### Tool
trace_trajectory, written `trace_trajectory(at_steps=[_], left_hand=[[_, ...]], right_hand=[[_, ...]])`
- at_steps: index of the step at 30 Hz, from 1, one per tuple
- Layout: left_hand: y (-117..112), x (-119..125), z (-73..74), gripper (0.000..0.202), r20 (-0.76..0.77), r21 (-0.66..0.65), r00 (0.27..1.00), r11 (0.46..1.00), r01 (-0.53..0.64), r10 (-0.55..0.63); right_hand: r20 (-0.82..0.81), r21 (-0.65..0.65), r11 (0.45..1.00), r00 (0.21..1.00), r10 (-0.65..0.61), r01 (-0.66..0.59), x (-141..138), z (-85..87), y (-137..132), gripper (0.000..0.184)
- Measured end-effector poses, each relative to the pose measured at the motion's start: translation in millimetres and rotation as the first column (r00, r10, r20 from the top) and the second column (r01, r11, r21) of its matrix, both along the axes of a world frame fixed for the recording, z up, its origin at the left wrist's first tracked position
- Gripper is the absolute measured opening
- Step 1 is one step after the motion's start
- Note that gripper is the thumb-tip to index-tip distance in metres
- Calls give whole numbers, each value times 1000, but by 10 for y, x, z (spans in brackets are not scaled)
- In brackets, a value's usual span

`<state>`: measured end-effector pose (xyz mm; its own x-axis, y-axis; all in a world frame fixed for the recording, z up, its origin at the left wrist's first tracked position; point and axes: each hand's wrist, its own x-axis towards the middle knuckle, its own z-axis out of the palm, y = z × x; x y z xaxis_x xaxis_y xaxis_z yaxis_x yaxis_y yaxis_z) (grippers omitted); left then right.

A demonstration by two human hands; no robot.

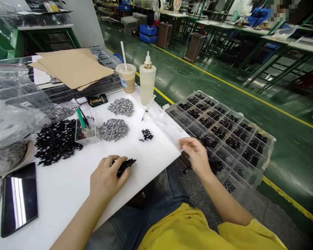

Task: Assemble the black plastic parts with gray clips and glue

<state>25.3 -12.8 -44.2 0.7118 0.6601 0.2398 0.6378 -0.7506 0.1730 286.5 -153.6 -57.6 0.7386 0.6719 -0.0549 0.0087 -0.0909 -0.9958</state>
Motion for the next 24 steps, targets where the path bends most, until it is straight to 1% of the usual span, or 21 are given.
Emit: trace_trajectory(at_steps=[1, 2, 3, 5, 7, 8, 9, 10, 11, 12, 13, 14, 16, 18, 21, 24], left_hand=[[8, 2, 12, 28, 16, -34, 1000, 999, -15, 15], [17, 4, 25, 28, 34, -75, 999, 997, -28, 31], [25, 5, 38, 29, 68, -110, 996, 992, -58, 66], [46, 2, 59, 28, 149, -191, 978, 975, -117, 147], [70, -11, 68, 27, 225, -297, 939, 936, -190, 262], [80, -21, 70, 25, 263, -360, 910, 908, -215, 320], [87, -33, 71, 24, 299, -423, 878, 877, -228, 372], [89, -46, 75, 24, 340, -471, 847, 854, -222, 408], [86, -59, 82, 23, 382, -491, 828, 849, -195, 411], [78, -72, 92, 23, 428, -473, 813, 865, -171, 395], [66, -85, 106, 22, 478, -420, 807, 897, -136, 347], [52, -98, 122, 21, 518, -350, 809, 932, -96, 278], [28, -117, 151, 17, 540, -195, 831, 981, -25, 129], [20, -124, 166, 19, 504, -65, 863, 998, 25, 11], [33, -108, 161, 26, 427, 69, 898, 994, 85, -107], [31, -89, 171, 31, 398, 161, 891, 972, 168, -220]], right_hand=[[-104, 47, 994, 990, 99, -94, -230, 67, 128, 35], [-209, 85, 979, 957, 199, -185, -435, 118, 246, 37], [-298, 120, 962, 915, 270, -245, -612, 153, 351, 39], [-433, 179, 931, 824, 366, -320, -877, 175, 520, 42], [-545, 222, 919, 740, 395, -327, -1059, 156, 643, 43], [-619, 235, 919, 681, 392, -315, -1136, 146, 693, 43], [-703, 239, 923, 602, 378, -301, -1211, 143, 737, 42], [-787, 235, 930, 506, 354, -284, -1286, 152, 776, 42], [-858, 228, 936, 400, 323, -267, -1363, 172, 810, 41], [-908, 225, 941, 297, 297, -252, -1439, 201, 838, 40], [-936, 229, 944, 211, 281, -239, -1514, 236, 863, 40], [-953, 235, 947, 141, 269, -218, -1584, 269, 884, 40], [-967, 242, 957, 39, 251, -158, -1704, 309, 922, 36], [-971, 238, 966, -24, 236, -101, -1789, 295, 956, 30], [-971, 232, 973, -69, 230, -15, -1844, 204, 990, 22], [-965, 232, 972, -117, 235, 39, -1809, 149, 995, 27]])
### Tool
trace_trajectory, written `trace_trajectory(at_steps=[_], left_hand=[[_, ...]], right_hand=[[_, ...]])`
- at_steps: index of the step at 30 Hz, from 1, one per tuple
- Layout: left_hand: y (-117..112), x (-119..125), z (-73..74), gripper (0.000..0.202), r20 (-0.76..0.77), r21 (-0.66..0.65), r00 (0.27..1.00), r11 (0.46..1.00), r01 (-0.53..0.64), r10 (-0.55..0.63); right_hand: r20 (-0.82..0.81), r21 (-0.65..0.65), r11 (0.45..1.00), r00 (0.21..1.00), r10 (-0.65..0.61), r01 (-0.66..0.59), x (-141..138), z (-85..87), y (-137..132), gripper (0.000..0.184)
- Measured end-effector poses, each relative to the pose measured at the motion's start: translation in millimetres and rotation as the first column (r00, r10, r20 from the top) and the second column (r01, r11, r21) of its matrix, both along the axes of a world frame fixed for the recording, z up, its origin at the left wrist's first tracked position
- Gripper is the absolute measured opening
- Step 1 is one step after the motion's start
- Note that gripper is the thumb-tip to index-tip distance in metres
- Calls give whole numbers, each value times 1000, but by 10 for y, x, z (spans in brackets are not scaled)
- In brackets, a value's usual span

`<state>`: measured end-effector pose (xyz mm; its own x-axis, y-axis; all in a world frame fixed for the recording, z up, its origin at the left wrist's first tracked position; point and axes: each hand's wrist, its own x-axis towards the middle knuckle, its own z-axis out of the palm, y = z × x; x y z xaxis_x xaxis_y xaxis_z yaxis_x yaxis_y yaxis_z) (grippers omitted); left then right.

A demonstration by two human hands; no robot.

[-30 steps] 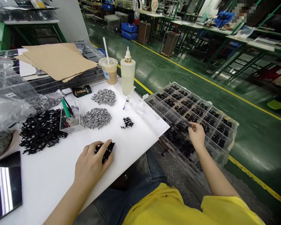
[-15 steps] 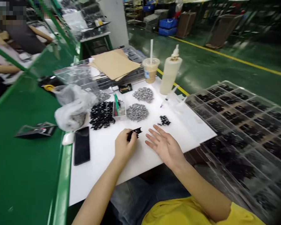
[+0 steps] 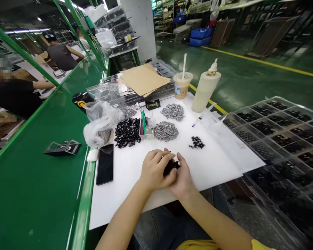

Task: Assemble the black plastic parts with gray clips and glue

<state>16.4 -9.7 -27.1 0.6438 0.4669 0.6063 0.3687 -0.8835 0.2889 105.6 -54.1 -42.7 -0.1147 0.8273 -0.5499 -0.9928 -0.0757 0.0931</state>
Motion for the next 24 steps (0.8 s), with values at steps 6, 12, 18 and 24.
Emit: trace_trajectory(at_steps=[6, 12, 18, 24], left_hand=[[-32, -100, 59, 31, 289, 197, 951, 979, 58, -114], [13, -105, -19, 24, 264, 58, 959, 994, 95, -107], [12, -48, -44, 23, 245, 24, 959, 990, 141, -142], [33, -70, -51, 21, 179, -46, 974, 988, 147, -137]], right_hand=[[-21, 116, 993, 1000, 11, -9, 442, 172, -117, 37], [358, 244, 874, 798, -485, 421, 1652, 142, -647, 45], [843, 301, 617, 100, -529, 727, 3059, -296, -1177, 35], [984, -19, 729, -116, 135, 685, 3722, -916, -975, 39]])
